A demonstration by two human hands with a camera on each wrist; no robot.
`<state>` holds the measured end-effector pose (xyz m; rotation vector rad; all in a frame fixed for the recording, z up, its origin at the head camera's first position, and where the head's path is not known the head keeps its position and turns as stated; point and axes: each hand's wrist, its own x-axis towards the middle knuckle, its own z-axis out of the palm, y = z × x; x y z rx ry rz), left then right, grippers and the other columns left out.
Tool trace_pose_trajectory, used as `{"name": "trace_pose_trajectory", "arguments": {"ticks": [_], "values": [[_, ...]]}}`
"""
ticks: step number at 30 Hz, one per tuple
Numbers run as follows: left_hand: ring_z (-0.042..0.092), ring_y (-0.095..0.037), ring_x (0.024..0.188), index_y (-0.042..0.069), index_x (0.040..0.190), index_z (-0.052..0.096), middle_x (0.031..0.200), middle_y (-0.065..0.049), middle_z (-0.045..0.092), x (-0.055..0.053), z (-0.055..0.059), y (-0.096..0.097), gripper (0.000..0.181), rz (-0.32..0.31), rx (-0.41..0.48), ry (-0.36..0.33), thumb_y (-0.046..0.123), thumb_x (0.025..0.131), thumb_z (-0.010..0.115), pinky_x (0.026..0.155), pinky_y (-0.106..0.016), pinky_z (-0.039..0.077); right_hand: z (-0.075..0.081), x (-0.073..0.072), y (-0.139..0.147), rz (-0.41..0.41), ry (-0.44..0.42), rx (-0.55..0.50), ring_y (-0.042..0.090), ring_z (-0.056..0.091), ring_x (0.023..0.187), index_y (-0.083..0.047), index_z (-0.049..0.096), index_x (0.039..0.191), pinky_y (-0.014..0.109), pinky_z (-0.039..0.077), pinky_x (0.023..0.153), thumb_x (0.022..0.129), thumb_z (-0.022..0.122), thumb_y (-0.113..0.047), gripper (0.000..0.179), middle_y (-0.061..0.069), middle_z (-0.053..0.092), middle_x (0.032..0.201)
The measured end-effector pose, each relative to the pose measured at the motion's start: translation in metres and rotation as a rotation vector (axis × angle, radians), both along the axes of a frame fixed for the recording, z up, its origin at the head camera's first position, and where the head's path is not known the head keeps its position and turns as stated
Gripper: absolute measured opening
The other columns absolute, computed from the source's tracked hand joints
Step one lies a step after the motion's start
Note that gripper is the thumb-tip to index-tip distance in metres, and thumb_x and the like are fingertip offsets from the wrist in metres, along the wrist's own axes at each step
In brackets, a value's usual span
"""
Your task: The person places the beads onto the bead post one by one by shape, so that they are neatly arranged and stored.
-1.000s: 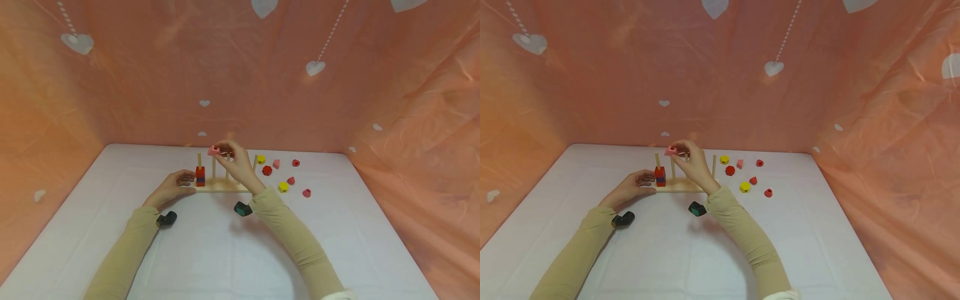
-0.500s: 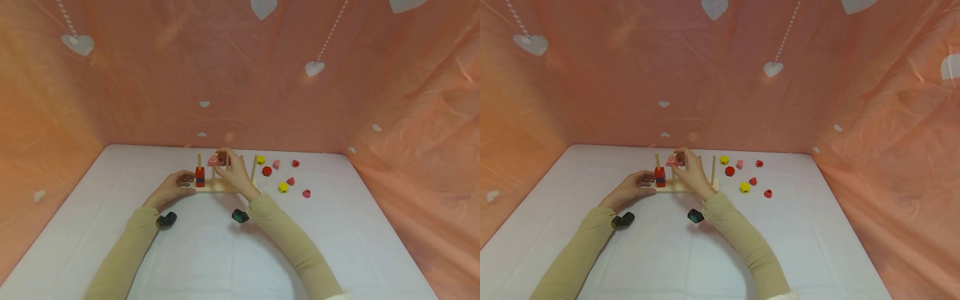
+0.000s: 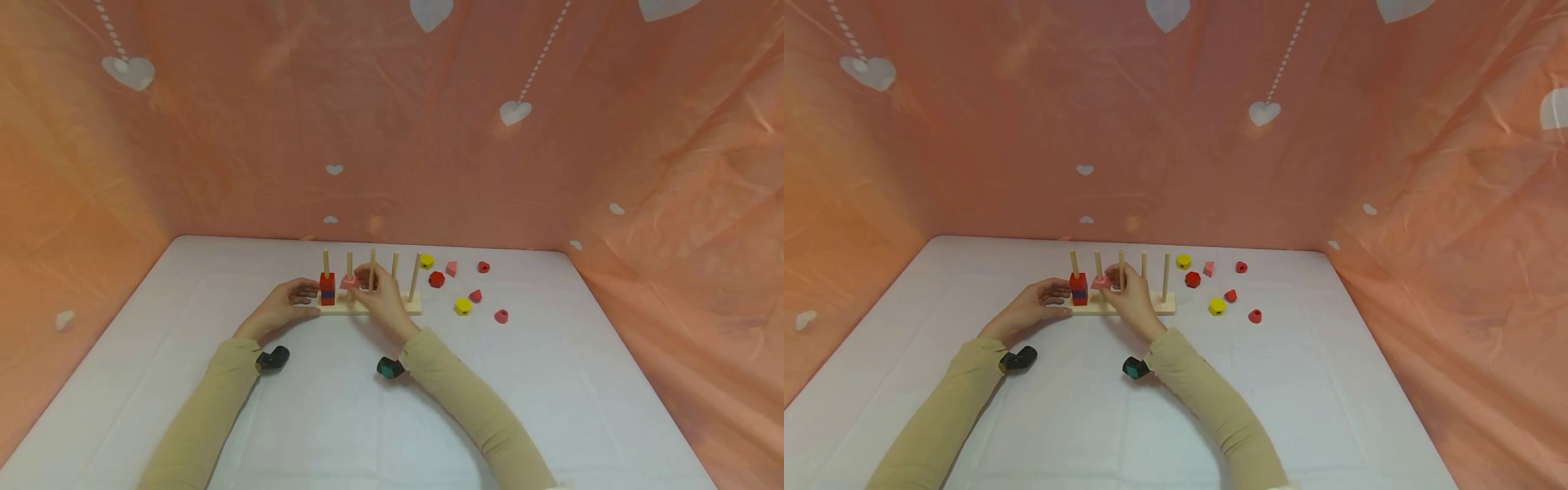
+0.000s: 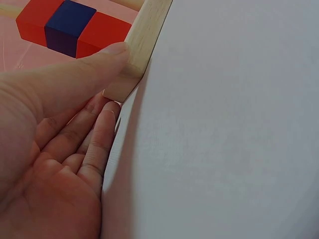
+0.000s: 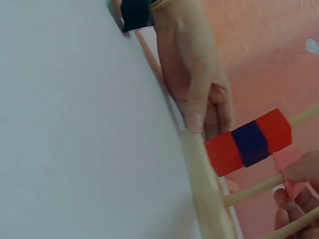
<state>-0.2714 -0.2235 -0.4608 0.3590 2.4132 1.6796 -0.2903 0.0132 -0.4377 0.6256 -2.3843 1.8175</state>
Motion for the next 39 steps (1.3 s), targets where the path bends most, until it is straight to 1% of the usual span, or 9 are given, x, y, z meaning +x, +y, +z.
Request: {"name": "trace_pose_trajectory", "arguments": {"ticks": [5, 12, 19, 22, 24, 27, 30, 34, 39], "values": [[0.051, -0.033, 0.117, 0.001, 0.133, 0.046, 0.131, -0.017, 0.051, 0.000, -0.001, 0.000, 0.059, 0.015, -0.002, -0.015, 0.013, 0.083, 0.075, 0.100, -0.045, 0.042, -0.010, 0.003, -0.001, -0.020, -0.075, 0.014, 0.015, 0.057, 0.088, -0.002, 0.062, 0.105, 0.026, 0.050, 0.079, 0.085, 0.071, -0.006, 0.022, 0.006, 0.063, 0.097], [0.048, -0.031, 0.121, 0.007, 0.135, 0.046, 0.133, -0.013, 0.050, 0.001, 0.000, 0.002, 0.061, 0.039, 0.012, -0.073, 0.017, 0.083, 0.076, 0.102, -0.046, 0.040, -0.016, 0.004, -0.001, -0.037, -0.090, 0.085, 0.014, 0.057, 0.085, 0.001, 0.064, 0.102, 0.026, 0.050, 0.076, 0.084, 0.069, -0.004, 0.019, 0.007, 0.064, 0.093], [0.050, -0.032, 0.119, 0.006, 0.134, 0.047, 0.133, -0.015, 0.051, 0.000, 0.001, 0.002, 0.059, 0.039, -0.002, -0.057, 0.015, 0.083, 0.075, 0.101, -0.046, 0.041, -0.014, 0.003, 0.002, -0.015, -0.099, 0.124, 0.019, 0.061, 0.094, 0.002, 0.062, 0.109, 0.027, 0.052, 0.081, 0.085, 0.062, 0.005, 0.024, 0.011, 0.065, 0.102], [0.049, -0.032, 0.119, 0.006, 0.134, 0.047, 0.133, -0.014, 0.051, -0.001, 0.000, 0.003, 0.059, 0.047, -0.008, -0.059, 0.015, 0.083, 0.076, 0.101, -0.047, 0.041, -0.012, 0.004, 0.006, 0.014, -0.109, 0.144, 0.023, 0.060, 0.102, 0.004, 0.058, 0.118, 0.028, 0.051, 0.086, 0.085, 0.062, 0.006, 0.033, 0.014, 0.065, 0.109], [0.049, -0.032, 0.119, 0.005, 0.134, 0.047, 0.132, -0.014, 0.051, -0.002, -0.001, 0.003, 0.060, 0.048, -0.017, -0.052, 0.015, 0.082, 0.076, 0.101, -0.047, 0.040, -0.009, 0.006, 0.011, 0.045, -0.117, 0.162, 0.026, 0.058, 0.110, 0.006, 0.053, 0.125, 0.031, 0.049, 0.092, 0.085, 0.062, 0.006, 0.042, 0.017, 0.062, 0.117], [0.049, -0.033, 0.117, 0.003, 0.134, 0.046, 0.132, -0.017, 0.051, -0.003, -0.002, 0.003, 0.061, 0.037, -0.033, -0.026, 0.014, 0.082, 0.076, 0.101, -0.047, 0.040, -0.004, 0.012, 0.022, 0.094, -0.130, 0.223, 0.028, 0.051, 0.121, 0.005, 0.044, 0.135, 0.035, 0.042, 0.101, 0.085, 0.065, 0.003, 0.053, 0.018, 0.055, 0.129], [0.049, -0.032, 0.117, 0.004, 0.134, 0.046, 0.132, -0.016, 0.051, -0.003, -0.003, 0.003, 0.062, 0.041, -0.030, -0.032, 0.015, 0.082, 0.077, 0.101, -0.046, 0.040, 0.001, 0.020, 0.036, 0.139, -0.158, 0.286, 0.027, 0.044, 0.129, 0.001, 0.037, 0.142, 0.037, 0.035, 0.107, 0.088, 0.066, -0.003, 0.062, 0.017, 0.048, 0.139], [0.048, -0.032, 0.118, 0.004, 0.134, 0.046, 0.132, -0.015, 0.050, -0.003, -0.002, 0.002, 0.062, 0.040, -0.027, -0.041, 0.016, 0.082, 0.077, 0.103, -0.047, 0.039, 0.004, 0.028, 0.056, 0.201, -0.172, 0.320, 0.026, 0.042, 0.130, -0.002, 0.034, 0.145, 0.039, 0.034, 0.108, 0.089, 0.065, -0.006, 0.064, 0.015, 0.045, 0.142], [0.049, -0.034, 0.118, 0.002, 0.135, 0.045, 0.132, -0.018, 0.050, -0.002, -0.001, 0.001, 0.063, 0.031, -0.035, -0.022, 0.014, 0.082, 0.077, 0.103, -0.048, 0.038, 0.008, 0.033, 0.084, 0.265, -0.159, 0.307, 0.029, 0.046, 0.126, 0.001, 0.038, 0.141, 0.041, 0.037, 0.105, 0.089, 0.064, -0.003, 0.058, 0.018, 0.048, 0.138]]}}
